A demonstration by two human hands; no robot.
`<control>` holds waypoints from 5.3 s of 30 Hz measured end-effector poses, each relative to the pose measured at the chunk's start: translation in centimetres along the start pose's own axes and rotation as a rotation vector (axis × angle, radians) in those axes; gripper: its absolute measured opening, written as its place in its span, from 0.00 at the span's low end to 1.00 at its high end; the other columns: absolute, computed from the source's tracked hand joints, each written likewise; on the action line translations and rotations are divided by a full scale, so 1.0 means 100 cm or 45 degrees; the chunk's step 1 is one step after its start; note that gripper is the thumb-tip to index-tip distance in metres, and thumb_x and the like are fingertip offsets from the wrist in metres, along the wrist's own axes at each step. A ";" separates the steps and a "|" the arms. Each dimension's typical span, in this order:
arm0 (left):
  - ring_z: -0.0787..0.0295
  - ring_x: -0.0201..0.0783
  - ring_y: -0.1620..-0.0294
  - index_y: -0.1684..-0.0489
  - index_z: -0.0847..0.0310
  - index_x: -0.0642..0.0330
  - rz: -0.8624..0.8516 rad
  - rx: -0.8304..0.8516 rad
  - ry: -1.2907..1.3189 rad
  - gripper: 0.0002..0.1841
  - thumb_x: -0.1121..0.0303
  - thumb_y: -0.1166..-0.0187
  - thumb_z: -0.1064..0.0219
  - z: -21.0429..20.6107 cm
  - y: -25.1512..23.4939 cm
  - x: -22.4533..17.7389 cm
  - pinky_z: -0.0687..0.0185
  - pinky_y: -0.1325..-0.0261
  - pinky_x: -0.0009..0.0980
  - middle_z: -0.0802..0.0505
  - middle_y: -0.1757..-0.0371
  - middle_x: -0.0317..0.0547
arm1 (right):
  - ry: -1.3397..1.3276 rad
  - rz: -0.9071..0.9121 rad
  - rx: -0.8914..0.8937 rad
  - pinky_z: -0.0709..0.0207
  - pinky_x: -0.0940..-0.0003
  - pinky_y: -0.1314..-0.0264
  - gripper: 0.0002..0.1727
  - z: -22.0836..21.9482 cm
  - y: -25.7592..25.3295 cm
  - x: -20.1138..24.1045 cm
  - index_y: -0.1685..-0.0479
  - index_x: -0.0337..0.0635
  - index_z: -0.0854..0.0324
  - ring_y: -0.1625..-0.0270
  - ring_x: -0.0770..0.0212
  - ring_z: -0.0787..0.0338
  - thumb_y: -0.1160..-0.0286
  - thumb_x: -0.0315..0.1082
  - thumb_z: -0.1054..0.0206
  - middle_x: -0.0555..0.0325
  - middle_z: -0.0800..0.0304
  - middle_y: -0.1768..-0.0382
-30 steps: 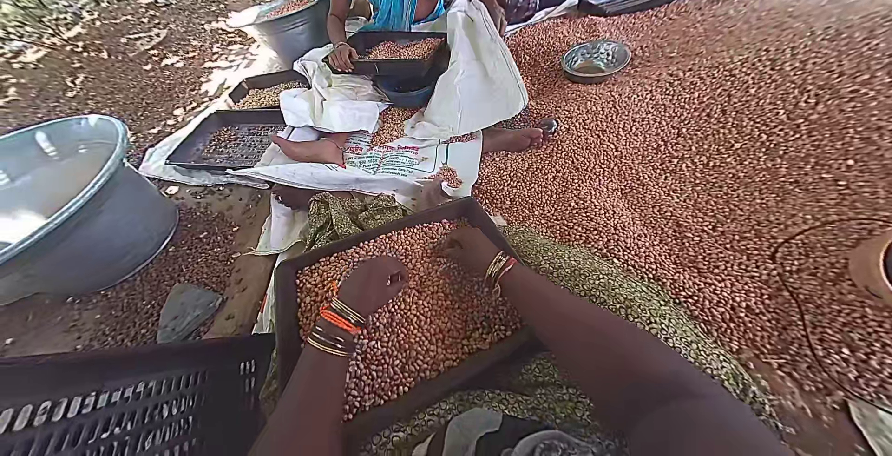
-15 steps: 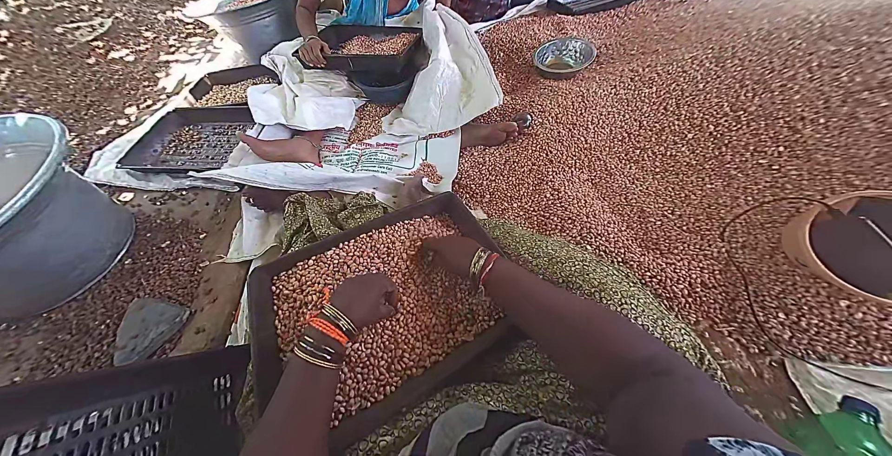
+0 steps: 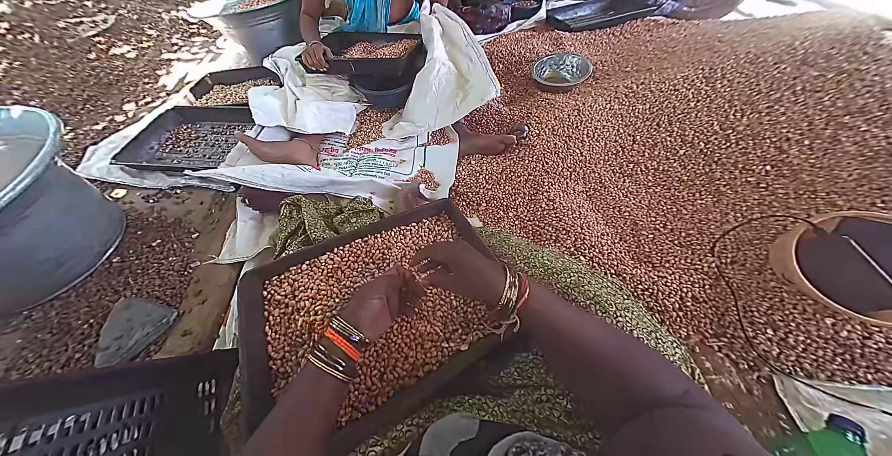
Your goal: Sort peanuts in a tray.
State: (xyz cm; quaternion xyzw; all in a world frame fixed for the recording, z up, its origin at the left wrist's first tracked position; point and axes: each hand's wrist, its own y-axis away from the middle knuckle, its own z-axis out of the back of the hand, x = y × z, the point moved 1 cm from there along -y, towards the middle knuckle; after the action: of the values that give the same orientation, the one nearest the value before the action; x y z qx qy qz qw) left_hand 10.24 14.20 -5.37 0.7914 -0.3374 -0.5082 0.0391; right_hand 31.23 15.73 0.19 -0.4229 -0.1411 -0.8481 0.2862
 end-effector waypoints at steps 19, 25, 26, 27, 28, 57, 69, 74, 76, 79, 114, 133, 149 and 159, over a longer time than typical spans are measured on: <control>0.09 0.59 0.40 0.35 0.12 0.56 0.240 0.758 -2.138 0.16 0.63 0.14 0.34 -0.026 -0.014 0.007 0.21 0.34 0.65 0.06 0.44 0.58 | 0.759 -0.532 0.473 0.23 0.32 0.33 0.14 0.003 -0.029 -0.072 0.44 0.30 0.14 0.31 0.32 0.15 0.16 0.30 0.39 0.32 0.13 0.39; 0.20 0.24 0.67 0.49 0.10 0.66 -0.037 0.681 -1.416 0.12 0.67 0.14 0.37 0.012 -0.006 -0.003 0.23 0.57 0.26 0.08 0.61 0.40 | 0.419 -0.434 0.297 0.24 0.43 0.35 0.12 0.033 -0.003 -0.056 0.49 0.25 0.17 0.44 0.40 0.12 0.24 0.26 0.33 0.34 0.12 0.48; 0.25 0.20 0.72 0.48 0.12 0.64 -0.055 0.578 -1.333 0.12 0.67 0.13 0.39 0.014 -0.006 -0.004 0.27 0.63 0.22 0.12 0.66 0.34 | 0.431 -0.419 0.344 0.22 0.42 0.35 0.11 0.032 0.006 -0.051 0.48 0.27 0.16 0.43 0.40 0.11 0.24 0.24 0.34 0.35 0.11 0.47; 0.30 0.19 0.78 0.48 0.13 0.62 -0.043 0.476 -1.240 0.11 0.68 0.12 0.40 0.015 -0.006 -0.004 0.33 0.71 0.19 0.16 0.71 0.30 | 0.461 -0.391 0.414 0.23 0.39 0.32 0.12 0.028 0.014 -0.049 0.46 0.28 0.14 0.41 0.38 0.11 0.23 0.22 0.35 0.34 0.10 0.46; 0.32 0.19 0.81 0.46 0.14 0.60 -0.010 0.401 -1.149 0.10 0.69 0.12 0.41 0.015 -0.006 -0.004 0.35 0.75 0.18 0.19 0.74 0.29 | 0.523 -0.362 0.498 0.24 0.36 0.30 0.13 0.020 0.021 -0.050 0.44 0.29 0.12 0.39 0.35 0.11 0.22 0.21 0.37 0.34 0.09 0.45; 0.13 0.59 0.31 0.28 0.17 0.57 -0.014 -0.011 -2.264 0.18 0.66 0.11 0.42 -0.075 -0.017 0.013 0.21 0.30 0.60 0.10 0.32 0.58 | 0.320 -0.362 0.298 0.19 0.46 0.34 0.13 0.021 0.015 -0.070 0.41 0.31 0.14 0.43 0.43 0.09 0.19 0.24 0.37 0.37 0.11 0.42; 0.12 0.60 0.33 0.34 0.17 0.59 0.302 -0.471 -2.284 0.16 0.63 0.13 0.41 -0.041 -0.030 0.002 0.19 0.34 0.63 0.09 0.37 0.59 | 0.673 -0.690 0.452 0.21 0.31 0.37 0.16 -0.007 0.010 -0.046 0.44 0.23 0.17 0.30 0.31 0.15 0.21 0.30 0.36 0.29 0.16 0.34; 0.11 0.61 0.34 0.28 0.21 0.56 0.227 -0.809 -2.167 0.19 0.63 0.13 0.39 -0.029 -0.013 -0.006 0.18 0.34 0.61 0.09 0.37 0.60 | 0.656 -0.795 0.448 0.20 0.31 0.40 0.16 -0.010 0.013 -0.034 0.42 0.25 0.18 0.31 0.32 0.14 0.23 0.28 0.35 0.31 0.16 0.33; 0.12 0.59 0.32 0.26 0.20 0.56 0.128 -0.672 -2.223 0.19 0.63 0.11 0.42 -0.038 -0.015 0.000 0.19 0.32 0.60 0.10 0.34 0.59 | 0.666 -0.797 0.451 0.20 0.31 0.40 0.16 -0.012 0.013 -0.033 0.42 0.26 0.18 0.31 0.32 0.14 0.23 0.27 0.35 0.31 0.16 0.34; 0.14 0.56 0.28 0.25 0.19 0.54 0.072 -0.515 -2.300 0.19 0.64 0.10 0.44 -0.051 -0.025 0.015 0.21 0.28 0.57 0.11 0.30 0.55 | 0.636 -0.690 0.445 0.21 0.30 0.38 0.17 -0.008 0.010 -0.047 0.47 0.24 0.16 0.32 0.31 0.14 0.23 0.34 0.33 0.29 0.15 0.37; 0.15 0.57 0.29 0.37 0.13 0.61 0.181 -0.038 -2.253 0.15 0.66 0.13 0.40 -0.045 -0.034 0.017 0.22 0.27 0.58 0.11 0.33 0.58 | 0.688 -0.328 0.690 0.24 0.30 0.36 0.14 -0.017 0.004 -0.069 0.52 0.25 0.14 0.38 0.31 0.13 0.22 0.31 0.32 0.30 0.11 0.46; 0.15 0.60 0.29 0.30 0.19 0.58 0.340 -0.170 -2.376 0.17 0.66 0.10 0.44 -0.057 -0.031 0.018 0.20 0.33 0.64 0.12 0.30 0.59 | 0.727 -0.329 0.732 0.22 0.28 0.45 0.14 -0.012 0.011 -0.072 0.58 0.29 0.13 0.46 0.33 0.10 0.25 0.36 0.29 0.33 0.10 0.54; 0.13 0.63 0.31 0.26 0.20 0.56 0.320 -0.521 -2.351 0.18 0.69 0.10 0.46 -0.046 -0.026 -0.002 0.17 0.37 0.64 0.11 0.32 0.61 | 0.618 -0.186 0.629 0.24 0.33 0.33 0.12 -0.019 0.004 -0.082 0.51 0.31 0.10 0.40 0.35 0.11 0.22 0.31 0.31 0.35 0.09 0.49; 0.10 0.61 0.38 0.43 0.12 0.65 -0.162 0.277 -2.249 0.14 0.66 0.15 0.38 -0.059 -0.018 0.018 0.20 0.35 0.63 0.07 0.43 0.62 | 0.750 -0.562 0.582 0.21 0.27 0.44 0.15 -0.030 0.012 -0.039 0.51 0.25 0.16 0.36 0.29 0.13 0.24 0.32 0.32 0.28 0.14 0.40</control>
State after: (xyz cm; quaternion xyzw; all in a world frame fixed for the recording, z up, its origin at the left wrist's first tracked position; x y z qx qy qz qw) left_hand 16.53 12.91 -4.69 0.1277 -0.2462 -0.8991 -0.3387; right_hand 31.91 14.78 -4.76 -0.0481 -0.3246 -0.9204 0.2124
